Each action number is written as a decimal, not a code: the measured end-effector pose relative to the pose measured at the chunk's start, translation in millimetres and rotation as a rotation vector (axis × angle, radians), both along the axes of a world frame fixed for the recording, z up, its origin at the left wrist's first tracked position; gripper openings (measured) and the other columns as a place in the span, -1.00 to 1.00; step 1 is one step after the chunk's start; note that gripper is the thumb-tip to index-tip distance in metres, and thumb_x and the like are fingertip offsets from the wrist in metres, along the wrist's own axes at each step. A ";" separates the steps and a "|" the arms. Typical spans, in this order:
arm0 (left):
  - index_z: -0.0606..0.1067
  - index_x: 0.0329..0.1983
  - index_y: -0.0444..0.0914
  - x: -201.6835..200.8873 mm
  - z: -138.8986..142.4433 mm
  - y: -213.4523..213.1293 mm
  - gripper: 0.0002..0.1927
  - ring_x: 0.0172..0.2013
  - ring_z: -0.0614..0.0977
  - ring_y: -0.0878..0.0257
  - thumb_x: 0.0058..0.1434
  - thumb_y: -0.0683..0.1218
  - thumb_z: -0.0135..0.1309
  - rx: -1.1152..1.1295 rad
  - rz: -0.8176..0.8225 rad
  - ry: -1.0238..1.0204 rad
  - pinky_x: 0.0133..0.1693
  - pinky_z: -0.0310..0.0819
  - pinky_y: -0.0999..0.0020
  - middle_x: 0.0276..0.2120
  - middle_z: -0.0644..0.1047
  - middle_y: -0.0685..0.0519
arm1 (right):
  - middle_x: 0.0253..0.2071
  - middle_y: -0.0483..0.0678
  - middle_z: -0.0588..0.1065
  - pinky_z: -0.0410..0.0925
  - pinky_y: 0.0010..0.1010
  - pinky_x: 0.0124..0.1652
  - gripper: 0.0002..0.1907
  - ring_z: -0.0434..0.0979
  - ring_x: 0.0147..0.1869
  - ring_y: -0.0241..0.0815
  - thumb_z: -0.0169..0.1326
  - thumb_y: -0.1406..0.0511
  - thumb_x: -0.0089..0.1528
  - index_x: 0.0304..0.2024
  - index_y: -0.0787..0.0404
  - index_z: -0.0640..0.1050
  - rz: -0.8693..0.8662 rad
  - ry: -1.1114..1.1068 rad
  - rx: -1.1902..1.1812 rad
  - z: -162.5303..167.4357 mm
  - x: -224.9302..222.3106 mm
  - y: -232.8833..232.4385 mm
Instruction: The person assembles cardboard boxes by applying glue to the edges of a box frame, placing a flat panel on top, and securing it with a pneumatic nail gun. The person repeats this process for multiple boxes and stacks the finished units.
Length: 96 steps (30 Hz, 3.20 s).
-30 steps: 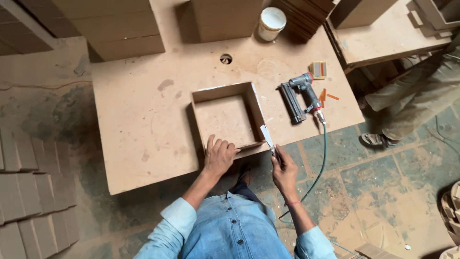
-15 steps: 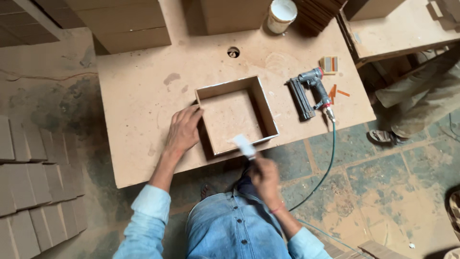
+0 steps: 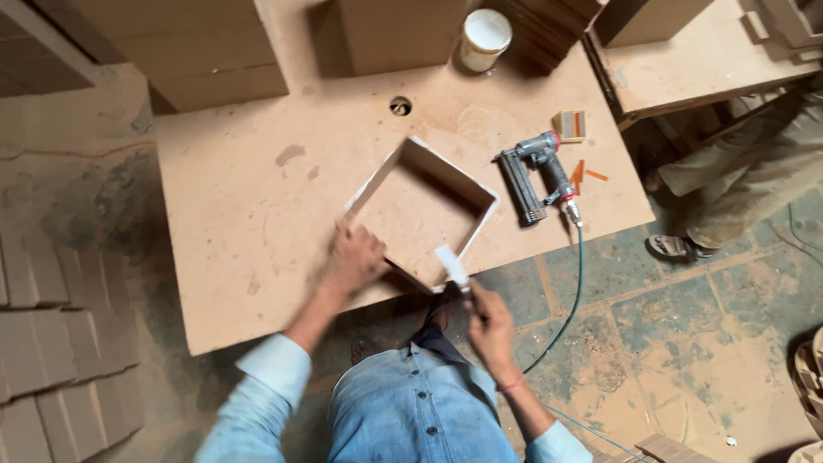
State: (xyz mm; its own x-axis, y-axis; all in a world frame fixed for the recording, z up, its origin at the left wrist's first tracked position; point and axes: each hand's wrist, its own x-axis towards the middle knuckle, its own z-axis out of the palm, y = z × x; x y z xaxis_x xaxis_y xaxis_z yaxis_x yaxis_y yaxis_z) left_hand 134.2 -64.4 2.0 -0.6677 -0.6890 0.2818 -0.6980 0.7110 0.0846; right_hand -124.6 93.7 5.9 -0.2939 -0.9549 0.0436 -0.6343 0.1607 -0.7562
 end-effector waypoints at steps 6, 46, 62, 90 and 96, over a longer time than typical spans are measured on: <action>0.59 -0.38 -0.20 -85.1 -23.0 44.3 -0.74 -0.27 0.60 0.08 0.27 0.07 0.23 0.089 0.069 0.204 0.26 0.26 -0.19 -0.42 0.59 0.02 | -0.28 0.10 0.47 0.38 -0.23 -0.23 -0.53 0.48 -0.27 -0.01 0.14 0.47 0.22 0.21 0.23 0.53 -0.070 0.132 -0.200 -7.5 -38.1 -17.9; 0.48 0.13 -0.34 -57.4 -5.9 44.4 -0.36 0.05 0.52 -0.01 0.02 0.04 0.32 0.089 0.102 0.261 0.31 -0.01 -0.31 -0.19 0.55 -0.10 | -0.22 0.14 0.52 0.40 -0.10 -0.18 -0.58 0.54 -0.17 0.17 0.16 0.36 0.24 0.17 0.12 0.56 -0.093 0.515 -0.107 14.0 -179.0 -53.2; 0.55 -0.16 -0.21 -98.3 -7.6 25.9 -0.60 0.00 0.56 0.08 -0.07 -0.01 0.30 0.141 0.646 0.054 0.32 -0.06 -0.38 -0.32 0.58 0.01 | -0.10 0.10 0.54 0.40 -0.05 -0.09 -0.88 0.51 0.04 0.14 0.07 0.34 0.26 -0.18 0.21 0.57 0.547 1.004 -0.194 103.0 -143.0 -511.2; 0.59 -0.17 -0.32 -68.3 58.6 22.8 -0.78 -0.24 0.67 0.03 0.12 -0.36 0.12 -0.225 0.677 0.653 0.07 0.54 0.08 -0.35 0.63 -0.08 | -0.30 0.01 0.57 0.32 -0.40 -0.42 -0.92 0.53 -0.38 -0.19 0.09 0.48 0.50 -0.02 0.29 0.61 0.133 0.902 -0.925 196.6 -248.3 -420.8; 0.57 0.05 -0.33 -29.3 36.0 33.2 -0.67 -0.24 0.70 -0.04 0.22 -0.35 0.05 -0.055 0.840 0.812 -0.08 0.59 0.12 -0.36 0.64 -0.14 | -0.20 -0.05 0.54 0.41 -0.48 -0.13 -0.89 0.53 -0.17 -0.32 0.05 0.42 0.52 0.03 0.39 0.52 0.114 0.072 -0.714 163.0 -186.9 -275.5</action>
